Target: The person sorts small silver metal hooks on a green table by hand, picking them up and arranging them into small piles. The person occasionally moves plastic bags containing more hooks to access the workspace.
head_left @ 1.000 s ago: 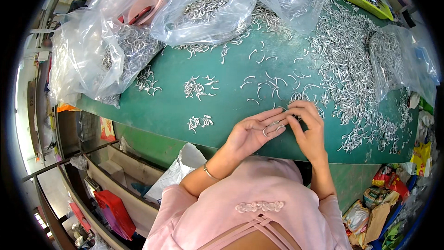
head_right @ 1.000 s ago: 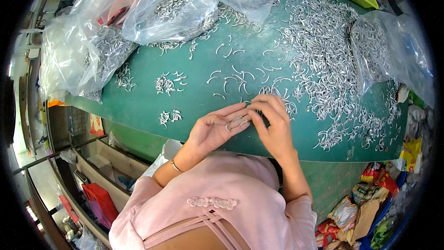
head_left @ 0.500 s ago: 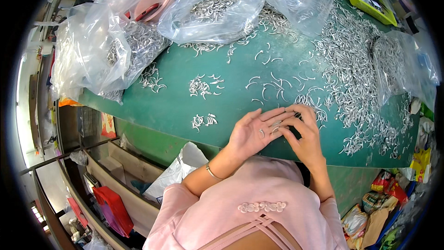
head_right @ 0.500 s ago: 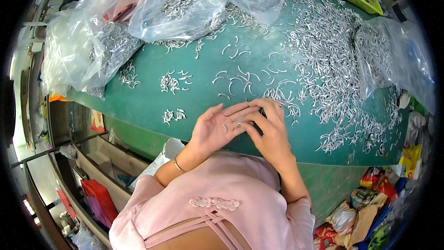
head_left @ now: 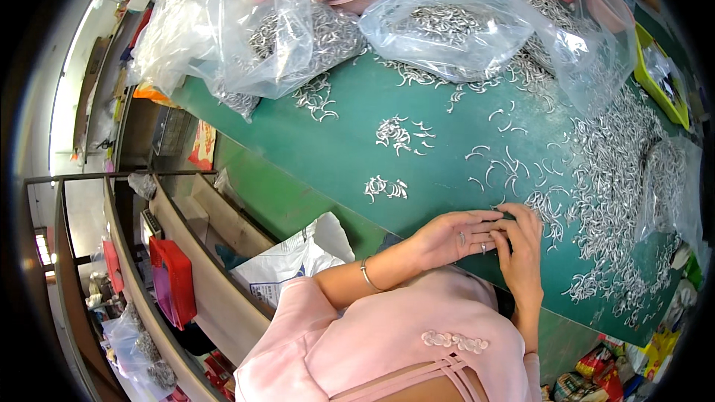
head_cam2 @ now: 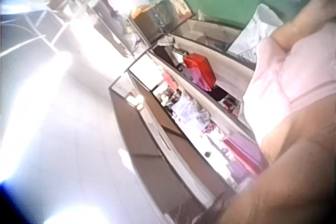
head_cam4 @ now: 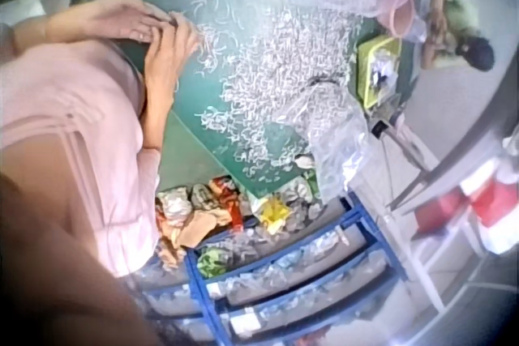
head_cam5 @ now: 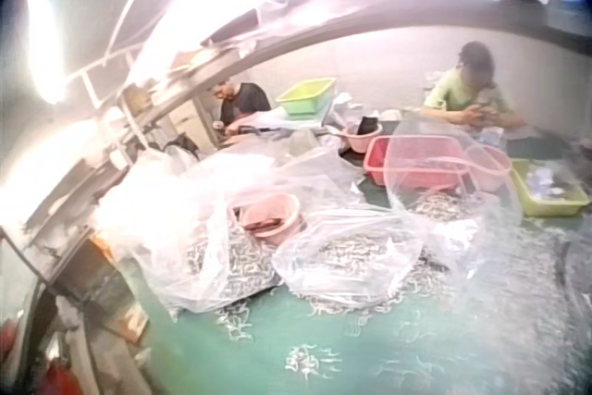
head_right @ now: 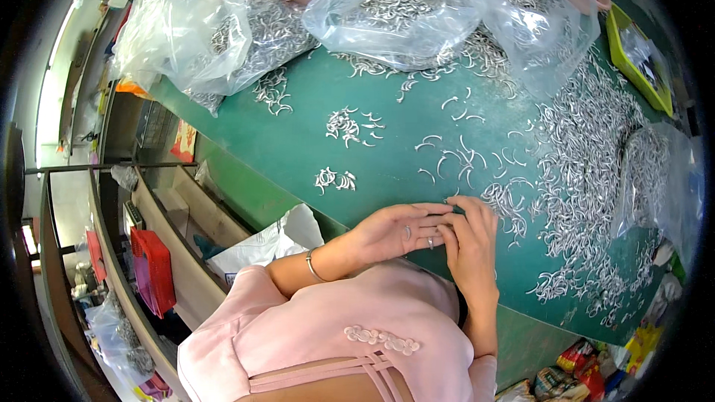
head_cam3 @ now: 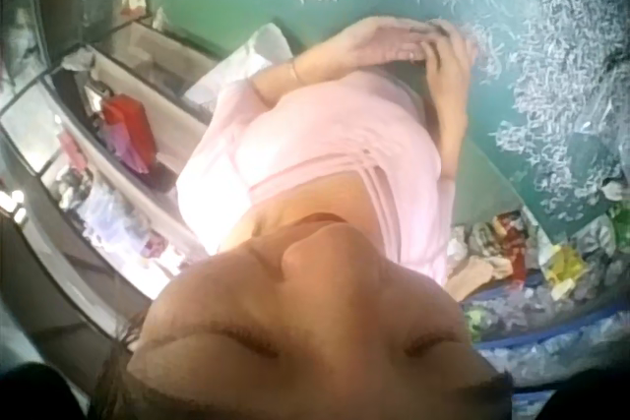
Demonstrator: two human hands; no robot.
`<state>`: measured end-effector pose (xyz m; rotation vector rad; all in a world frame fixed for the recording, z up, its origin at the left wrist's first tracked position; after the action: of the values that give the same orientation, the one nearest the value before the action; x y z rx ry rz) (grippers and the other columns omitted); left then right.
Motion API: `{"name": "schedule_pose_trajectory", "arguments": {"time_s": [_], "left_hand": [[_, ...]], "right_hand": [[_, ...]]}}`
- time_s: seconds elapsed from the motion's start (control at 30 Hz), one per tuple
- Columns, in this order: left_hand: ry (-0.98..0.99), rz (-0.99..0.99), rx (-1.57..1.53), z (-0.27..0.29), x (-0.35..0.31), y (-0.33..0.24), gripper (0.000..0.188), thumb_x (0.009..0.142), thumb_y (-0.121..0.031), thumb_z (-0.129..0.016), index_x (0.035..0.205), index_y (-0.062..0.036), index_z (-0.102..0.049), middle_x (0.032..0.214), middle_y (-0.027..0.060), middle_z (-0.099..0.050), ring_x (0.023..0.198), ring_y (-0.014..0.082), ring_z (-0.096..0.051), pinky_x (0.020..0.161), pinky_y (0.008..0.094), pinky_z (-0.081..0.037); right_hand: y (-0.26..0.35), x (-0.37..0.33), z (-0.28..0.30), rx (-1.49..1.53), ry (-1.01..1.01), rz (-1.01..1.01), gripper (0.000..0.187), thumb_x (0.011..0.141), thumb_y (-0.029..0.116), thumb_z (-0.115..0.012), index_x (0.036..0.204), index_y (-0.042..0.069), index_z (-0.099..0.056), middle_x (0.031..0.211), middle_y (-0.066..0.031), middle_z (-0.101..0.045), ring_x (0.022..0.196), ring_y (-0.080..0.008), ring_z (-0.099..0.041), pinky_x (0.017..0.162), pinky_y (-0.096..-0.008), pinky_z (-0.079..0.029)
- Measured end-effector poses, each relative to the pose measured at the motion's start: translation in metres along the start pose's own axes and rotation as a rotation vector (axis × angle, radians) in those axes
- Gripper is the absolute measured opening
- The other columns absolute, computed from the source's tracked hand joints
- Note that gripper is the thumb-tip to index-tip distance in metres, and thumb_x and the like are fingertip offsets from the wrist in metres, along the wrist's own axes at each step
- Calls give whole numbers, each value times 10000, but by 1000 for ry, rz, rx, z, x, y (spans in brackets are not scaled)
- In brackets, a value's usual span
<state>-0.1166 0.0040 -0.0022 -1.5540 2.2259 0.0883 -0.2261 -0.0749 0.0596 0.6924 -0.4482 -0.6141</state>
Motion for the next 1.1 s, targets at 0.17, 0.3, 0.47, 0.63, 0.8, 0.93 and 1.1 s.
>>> {"name": "schedule_pose_trajectory", "arguments": {"time_s": [0.17, 0.3, 0.47, 0.63, 0.8, 0.93, 1.1], "left_hand": [[5, 46, -17, 7, -6, 6, 510, 1012, -223, -452, 1440, 48, -393, 1427, 181, -484, 1286, 255, -518, 1130, 428, -383], [-76, 28, 38, -10, -19, -9, 461, 1015, -196, -449, 1401, 56, -439, 1365, 175, -537, 1211, 240, -560, 1070, 403, -430], [-452, -618, 628, 7, -54, -55, 314, 1000, -153, -503, 1236, 32, -594, 1088, 117, -646, 851, 178, -583, 754, 284, -482], [-946, -1081, 1754, 13, -86, -98, 219, 882, 36, -597, 1091, 0, -651, 985, 117, -640, 826, 221, -599, 752, 309, -488], [-947, -1109, 1943, 25, -80, -90, 217, 841, 25, -626, 1043, -39, -672, 1028, 137, -635, 978, 306, -602, 986, 419, -406], [-677, -974, 1627, -14, -67, -70, 203, 921, -12, -578, 1105, -29, -662, 1078, 111, -656, 948, 253, -629, 969, 382, -460], [-79, 60, 307, -20, 8, 6, 472, 1052, -303, -436, 1334, 68, -506, 1061, 108, -641, 918, 208, -625, 718, 292, -511]], "right_hand": [[1, -1, -4, 60, 147, -41, 112, 776, 8, -683, 875, 29, -636, 1142, -107, -620, 1105, -322, -541, 944, -430, -393], [-1, 1, 0, 135, -28, -86, 95, 794, -14, -678, 874, 17, -637, 1037, -120, -654, 983, -312, -599, 859, -400, -445], [-26, -7, 13, 205, -170, -334, 50, 841, -25, -661, 882, -10, -638, 884, -141, -662, 775, -271, -635, 696, -339, -485], [-27, -11, 4, 143, -152, -248, 67, 824, -7, -683, 850, -13, -621, 803, -137, -628, 763, -307, -601, 710, -393, -469], [-25, -16, 10, 120, -176, -248, 100, 804, 3, -705, 838, -6, -612, 793, -135, -620, 770, -329, -582, 720, -412, -457], [-27, -26, 23, 251, -217, -306, 99, 798, -23, -708, 864, -5, -636, 807, -127, -626, 753, -302, -591, 698, -372, -474], [-8, -18, 10, 210, -51, -99, 61, 830, 41, -702, 865, 3, -671, 877, -99, -654, 863, -268, -608, 801, -365, -475]]}}
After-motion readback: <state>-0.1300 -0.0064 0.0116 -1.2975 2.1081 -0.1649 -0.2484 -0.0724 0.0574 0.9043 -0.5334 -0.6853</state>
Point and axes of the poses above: each hand's wrist, its own x-axis towards the middle knuckle, its own z-axis out of the back of the hand, y = z × x, the point moved 5 cm from there along x, towards the middle knuckle
